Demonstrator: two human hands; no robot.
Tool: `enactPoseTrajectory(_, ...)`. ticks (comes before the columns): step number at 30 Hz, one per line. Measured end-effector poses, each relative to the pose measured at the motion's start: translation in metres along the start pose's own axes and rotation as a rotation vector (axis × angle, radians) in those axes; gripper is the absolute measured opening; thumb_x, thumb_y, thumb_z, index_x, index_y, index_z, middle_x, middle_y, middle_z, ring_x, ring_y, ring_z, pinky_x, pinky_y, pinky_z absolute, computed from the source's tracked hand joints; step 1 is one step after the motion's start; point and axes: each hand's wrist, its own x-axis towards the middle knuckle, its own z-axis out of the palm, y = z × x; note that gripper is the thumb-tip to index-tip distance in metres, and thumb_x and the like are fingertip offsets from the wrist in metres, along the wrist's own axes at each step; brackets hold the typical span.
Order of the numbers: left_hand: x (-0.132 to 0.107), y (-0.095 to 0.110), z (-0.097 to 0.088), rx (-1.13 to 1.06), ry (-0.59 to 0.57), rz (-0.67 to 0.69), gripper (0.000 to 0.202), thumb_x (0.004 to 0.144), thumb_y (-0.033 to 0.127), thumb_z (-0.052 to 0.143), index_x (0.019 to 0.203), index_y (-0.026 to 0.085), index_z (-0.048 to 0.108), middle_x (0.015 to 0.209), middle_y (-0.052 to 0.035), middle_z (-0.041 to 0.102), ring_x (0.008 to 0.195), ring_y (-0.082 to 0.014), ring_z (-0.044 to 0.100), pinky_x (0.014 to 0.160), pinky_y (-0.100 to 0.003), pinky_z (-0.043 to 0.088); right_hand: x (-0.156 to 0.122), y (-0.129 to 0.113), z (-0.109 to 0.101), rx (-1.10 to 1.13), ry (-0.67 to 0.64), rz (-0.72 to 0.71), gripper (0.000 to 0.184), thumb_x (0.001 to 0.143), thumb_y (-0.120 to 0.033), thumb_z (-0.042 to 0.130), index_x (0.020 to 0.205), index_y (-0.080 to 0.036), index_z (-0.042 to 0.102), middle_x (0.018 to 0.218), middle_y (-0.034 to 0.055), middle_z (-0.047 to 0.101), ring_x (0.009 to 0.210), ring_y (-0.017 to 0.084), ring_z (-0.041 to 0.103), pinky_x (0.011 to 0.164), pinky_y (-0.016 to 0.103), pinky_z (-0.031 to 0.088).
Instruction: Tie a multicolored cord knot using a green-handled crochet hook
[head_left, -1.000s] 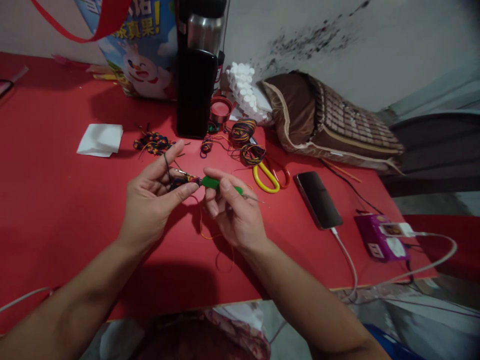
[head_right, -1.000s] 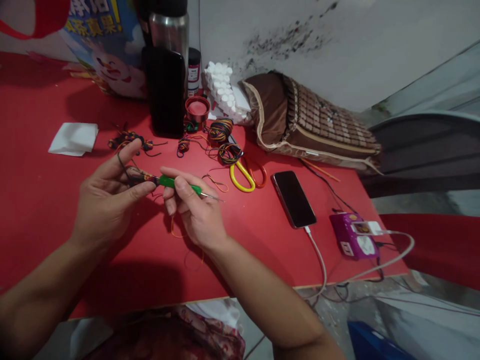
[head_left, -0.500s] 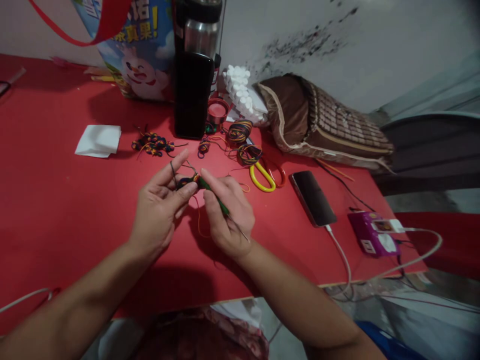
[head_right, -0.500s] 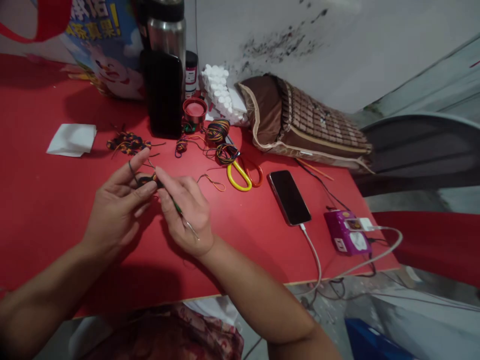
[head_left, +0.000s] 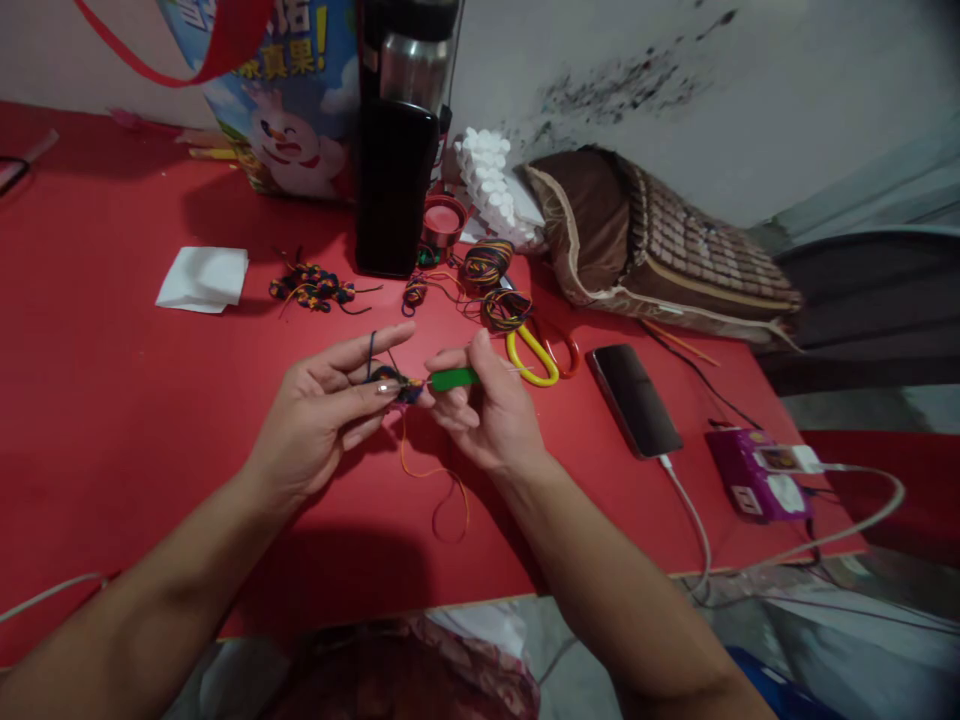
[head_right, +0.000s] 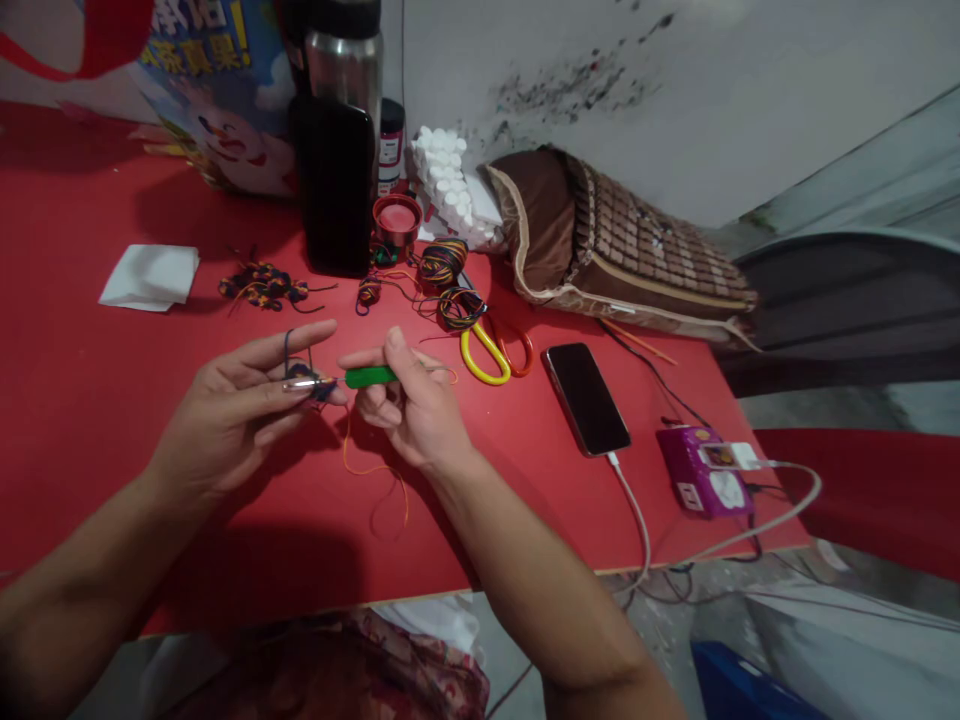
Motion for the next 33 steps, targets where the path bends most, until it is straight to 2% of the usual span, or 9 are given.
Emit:
enactPoseTrajectory(3,-0.003,-0.003,0.001,0.137,-0.024,0.048,0.055,0.081,0.016,0.087,0.135,0.019,0.079,0.082,-0.0094,0.084,0.043,-0.0045,0.047,0.039,-0.016,0.034,0.004,-0.006,-0.004,-0.056,0.031,-0.032,0.062,0.088,-0.077,0.071,0.066,-0.019,0.078,0.038,-0.011,0.035,0.032,0.002,0.02,0.037,0.021,0.021)
enactPoseTrajectory(7,-0.004,-0.007,0.0,0.218,-0.057,0.163,0.054,0.084,0.017,0.084,0.138,0.02,0.078,0.085,-0.0072,0.085,0.044,-0.0056,0.052,0.044,-0.019,0.043,0.004,-0.013,-0.006,-0.142,0.111,-0.14,0.064,0.088,-0.076,0.071,0.061,-0.019,0.076,0.037,-0.009,0.037,0.031,0.003,0.022,0.036,0.022,0.018)
enactPoseTrajectory(11,-0.004,-0.009,-0.002,0.265,-0.062,0.205,0.054,0.088,0.016,0.079,0.142,0.021,0.075,0.083,-0.0054,0.084,0.044,-0.0062,0.054,0.046,-0.02,0.045,0.004,-0.016,-0.007,-0.161,0.126,-0.174,0.06,0.087,-0.072,0.075,0.061,-0.019,0.076,0.037,-0.0082,0.038,0.031,0.004,0.023,0.036,0.022,0.017)
enactPoseTrajectory(19,-0.007,-0.007,0.002,0.337,-0.034,0.259,0.057,0.088,0.01,0.074,0.145,0.02,0.073,0.065,0.0026,0.072,0.043,-0.0066,0.053,0.046,-0.019,0.047,0.003,-0.016,-0.005,-0.239,0.186,-0.242,0.06,0.088,-0.073,0.073,0.061,-0.019,0.076,0.039,-0.0078,0.037,0.035,0.005,0.025,0.038,0.025,0.019)
enactPoseTrajectory(24,-0.005,-0.009,0.0,0.348,-0.02,0.293,0.057,0.09,0.011,0.074,0.145,0.023,0.073,0.075,-0.0002,0.078,0.044,-0.0064,0.054,0.046,-0.02,0.046,0.0,-0.015,-0.004,-0.273,0.247,-0.269,0.06,0.09,-0.073,0.072,0.064,-0.02,0.077,0.041,-0.0066,0.039,0.037,0.006,0.028,0.04,0.026,0.021)
enactPoseTrajectory(28,-0.005,-0.01,0.001,0.396,0.01,0.326,0.054,0.089,0.01,0.073,0.141,0.025,0.076,0.062,0.004,0.068,0.044,-0.0077,0.054,0.048,-0.021,0.048,-0.003,-0.015,-0.006,-0.294,0.26,-0.297,0.057,0.092,-0.07,0.072,0.067,-0.02,0.081,0.045,-0.0047,0.043,0.039,0.007,0.031,0.041,0.027,0.022)
enactPoseTrajectory(33,-0.006,-0.009,0.006,0.4,0.037,0.333,0.053,0.088,0.014,0.075,0.14,0.024,0.077,0.059,0.0055,0.063,0.044,-0.0078,0.051,0.047,-0.021,0.047,-0.007,-0.014,-0.006,-0.372,0.3,-0.314,0.059,0.096,-0.072,0.065,0.072,-0.022,0.083,0.049,-0.0028,0.047,0.043,0.01,0.037,0.043,0.028,0.026)
